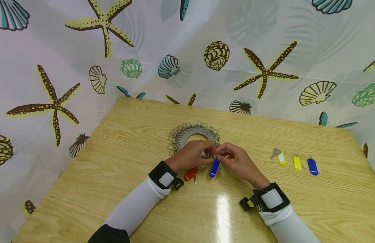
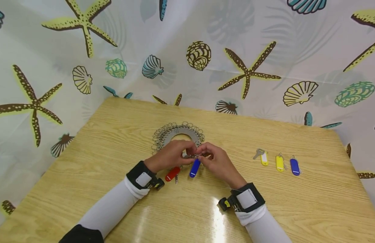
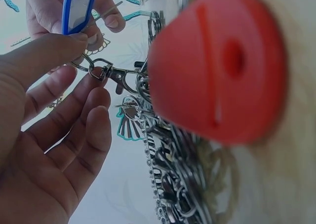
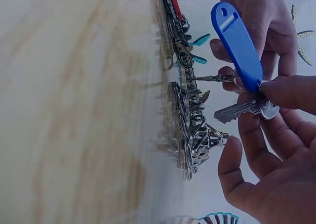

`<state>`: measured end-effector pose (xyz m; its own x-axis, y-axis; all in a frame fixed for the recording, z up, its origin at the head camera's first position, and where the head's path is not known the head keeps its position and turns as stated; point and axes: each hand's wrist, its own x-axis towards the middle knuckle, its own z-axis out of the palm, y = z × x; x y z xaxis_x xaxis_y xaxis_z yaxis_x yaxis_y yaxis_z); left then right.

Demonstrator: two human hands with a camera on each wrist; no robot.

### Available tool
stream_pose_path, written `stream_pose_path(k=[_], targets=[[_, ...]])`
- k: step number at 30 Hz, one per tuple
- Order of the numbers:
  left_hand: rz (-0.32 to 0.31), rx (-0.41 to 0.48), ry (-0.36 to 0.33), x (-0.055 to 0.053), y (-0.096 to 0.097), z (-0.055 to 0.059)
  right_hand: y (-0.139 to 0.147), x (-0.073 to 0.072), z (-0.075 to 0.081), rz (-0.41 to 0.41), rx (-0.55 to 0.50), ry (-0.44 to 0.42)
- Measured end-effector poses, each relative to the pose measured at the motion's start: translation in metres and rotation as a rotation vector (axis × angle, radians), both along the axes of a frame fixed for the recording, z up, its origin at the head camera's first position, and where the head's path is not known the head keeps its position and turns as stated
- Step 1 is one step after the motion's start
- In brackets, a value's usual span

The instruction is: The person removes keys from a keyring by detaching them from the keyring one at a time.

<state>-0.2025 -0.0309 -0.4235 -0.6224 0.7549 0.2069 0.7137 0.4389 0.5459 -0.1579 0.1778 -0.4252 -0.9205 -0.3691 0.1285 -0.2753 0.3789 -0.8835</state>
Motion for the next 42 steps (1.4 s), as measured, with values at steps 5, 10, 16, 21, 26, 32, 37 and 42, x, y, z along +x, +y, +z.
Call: stream_pose_path(k=[5, 10, 16, 21, 26, 32, 37, 42], targets=[[-0.004, 0.006, 0.003, -0.0001, -0.0002, 0.0002, -0.0002, 0.0006, 0.0010, 0.006, -0.002, -0.009], [-0.025, 0.031, -0.004, -0.0007, -0.0006, 0.0005, -0.0022, 0.0011, 0.0021, -0.011, 0.021, 0.004], [-0.050, 0.073, -0.015, -0.0009, -0.0016, 0.0006, -0.0053, 0.0024, 0.0043, -0.054, 0.053, 0.040], [-0.057, 0.090, -0.013, -0.0007, -0.0016, 0.0007, -0.0063, 0.0046, 0.0080, -0.079, 0.086, 0.079], [-0.068, 0.099, -0.010, -0.0009, -0.0013, -0.0003, -0.0060, 0.0044, 0.0085, -0.091, 0.083, 0.107], [-0.080, 0.116, -0.038, -0.0005, -0.0016, -0.0017, -0.0052, 0.0028, 0.0059, -0.114, 0.112, 0.124], [-0.068, 0.118, -0.073, 0.0003, -0.0016, -0.0009, -0.0055, 0.0024, 0.0055, -0.130, 0.135, 0.142], [-0.042, 0.099, -0.100, 0.0006, -0.0009, 0.0013, -0.0056, 0.0027, 0.0060, -0.130, 0.154, 0.187]])
